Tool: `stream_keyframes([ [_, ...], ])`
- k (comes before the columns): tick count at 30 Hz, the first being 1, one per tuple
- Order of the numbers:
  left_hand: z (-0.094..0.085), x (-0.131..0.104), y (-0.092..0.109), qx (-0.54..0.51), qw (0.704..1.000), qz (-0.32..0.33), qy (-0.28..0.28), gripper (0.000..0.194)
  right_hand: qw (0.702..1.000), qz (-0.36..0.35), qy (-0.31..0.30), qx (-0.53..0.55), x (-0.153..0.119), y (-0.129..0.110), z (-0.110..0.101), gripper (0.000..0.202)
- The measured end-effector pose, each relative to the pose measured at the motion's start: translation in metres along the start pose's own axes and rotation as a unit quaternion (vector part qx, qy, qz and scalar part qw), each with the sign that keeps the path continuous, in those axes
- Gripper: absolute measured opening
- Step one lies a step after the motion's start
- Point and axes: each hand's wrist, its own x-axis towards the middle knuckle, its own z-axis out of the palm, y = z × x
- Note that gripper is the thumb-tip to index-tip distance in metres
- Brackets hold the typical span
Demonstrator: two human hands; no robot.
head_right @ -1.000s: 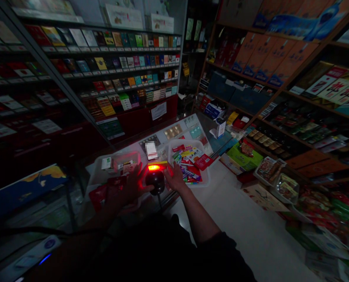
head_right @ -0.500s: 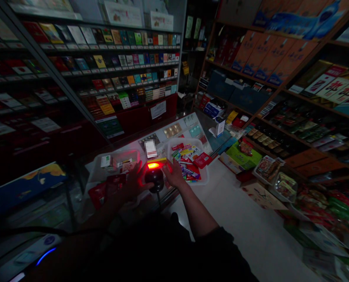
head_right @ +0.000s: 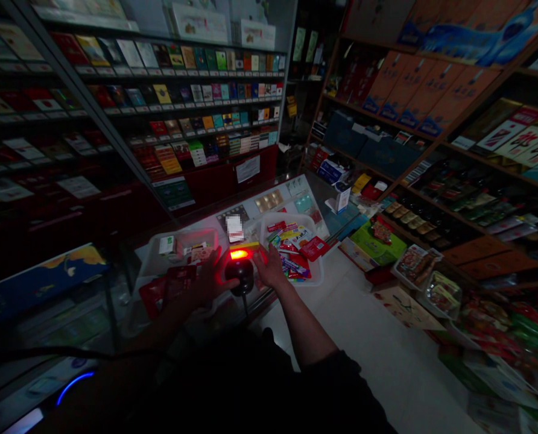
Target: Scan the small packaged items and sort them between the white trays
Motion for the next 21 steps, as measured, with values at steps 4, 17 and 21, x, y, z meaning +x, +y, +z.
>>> stream_keyframes([
  [4, -0.002, 0.004, 0.004, 0.003, 1.0, 0.0, -0.005, 0.106, 1.0, 0.007, -0.009, -0.001, 0.003, 0.001, 0.0, 0.084],
  [17, -0.001, 0.012, -0.002, -0.002, 1.0, 0.01, -0.019, 0.097, 0.999, 0.024, -0.021, -0.01, 0.01, 0.0, 0.0, 0.079],
  [21, -0.008, 0.011, 0.002, -0.002, 1.0, 0.014, -0.019, 0.097, 1.0, -0.01, -0.021, -0.008, 0.01, -0.003, -0.001, 0.078],
])
